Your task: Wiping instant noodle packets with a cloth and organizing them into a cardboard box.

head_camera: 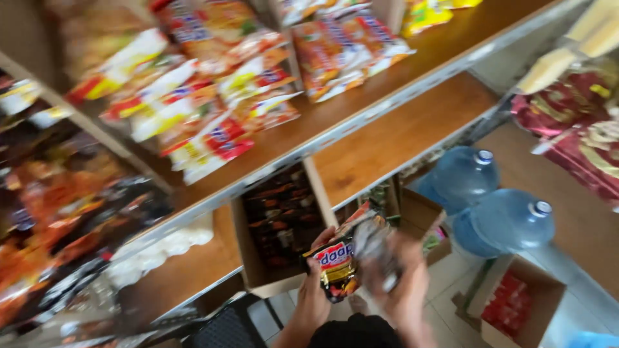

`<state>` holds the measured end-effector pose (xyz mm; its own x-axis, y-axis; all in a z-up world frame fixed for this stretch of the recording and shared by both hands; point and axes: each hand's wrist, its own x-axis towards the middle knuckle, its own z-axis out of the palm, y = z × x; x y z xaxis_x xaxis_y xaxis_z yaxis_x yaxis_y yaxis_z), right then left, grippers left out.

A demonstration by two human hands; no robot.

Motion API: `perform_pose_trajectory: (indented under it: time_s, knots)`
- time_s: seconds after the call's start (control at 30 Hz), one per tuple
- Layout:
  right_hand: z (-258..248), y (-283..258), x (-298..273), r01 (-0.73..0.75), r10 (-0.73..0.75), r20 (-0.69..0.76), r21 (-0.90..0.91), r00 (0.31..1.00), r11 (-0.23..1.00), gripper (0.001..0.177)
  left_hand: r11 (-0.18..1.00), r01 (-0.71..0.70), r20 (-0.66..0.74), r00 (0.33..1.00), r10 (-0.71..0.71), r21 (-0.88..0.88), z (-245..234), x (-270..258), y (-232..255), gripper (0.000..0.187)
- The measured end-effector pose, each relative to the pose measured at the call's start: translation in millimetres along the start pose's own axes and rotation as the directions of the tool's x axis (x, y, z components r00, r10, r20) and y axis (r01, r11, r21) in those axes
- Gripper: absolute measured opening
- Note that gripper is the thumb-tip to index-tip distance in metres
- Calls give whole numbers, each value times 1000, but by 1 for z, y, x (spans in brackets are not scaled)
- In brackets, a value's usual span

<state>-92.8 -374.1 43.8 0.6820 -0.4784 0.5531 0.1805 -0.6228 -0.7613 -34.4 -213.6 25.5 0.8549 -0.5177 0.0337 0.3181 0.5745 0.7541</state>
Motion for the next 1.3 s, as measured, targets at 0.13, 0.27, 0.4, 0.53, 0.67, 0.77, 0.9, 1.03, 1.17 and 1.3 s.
perform_pose_trajectory:
  time_s: [0.13, 0.27, 0.4, 0.53, 0.67, 0.77, 0.9, 1.03, 1.17, 1.3]
  knots:
    - [-36, 15, 48, -211, 211, -33, 28, 977, 977, 47, 997, 76, -19, 997, -76, 19, 11, 8, -30, 90]
    - [-43, 9, 21, 69, -69, -8, -15, 998, 997, 42, 673, 24, 13, 999, -50, 740, -60, -12, -117, 77]
    - [-39, 5, 9, 467, -456, 135, -59, 880, 882, 36, 806, -110, 103, 993, 61, 581, -30, 7, -115, 56]
    - [-68, 39, 16, 315, -312, 42, -151, 949, 937, 28, 453, -157, 120, 987, 110, 877, -55, -4, -172, 51]
    - [-88, 82, 38, -248, 264, -133, 122, 955, 961, 23, 913, 269, 2, 959, -284, 308, 47, 21, -101, 55]
    - [-86, 70, 40, -49, 38, -78, -134, 996, 990, 24, 883, 281, 52, 945, -323, 376, 36, 22, -125, 60]
    - [-74, 22, 26, 130, -133, -20, -115, 991, 985, 27, 872, 428, 120, 904, -411, -239, 16, 39, -156, 74]
    - [-97, 44, 42, 218, -209, 60, -240, 976, 946, 35, 910, 340, 134, 939, -316, -235, 44, 47, -146, 68]
    - [-113, 95, 32, -175, 149, -109, -299, 983, 938, 26, 856, 403, 129, 915, -383, -323, 119, 60, -94, 68]
    - [-97, 69, -3, -161, 161, -91, 10, 983, 987, 26, 795, 408, -24, 884, -467, -450, 49, 62, -154, 75]
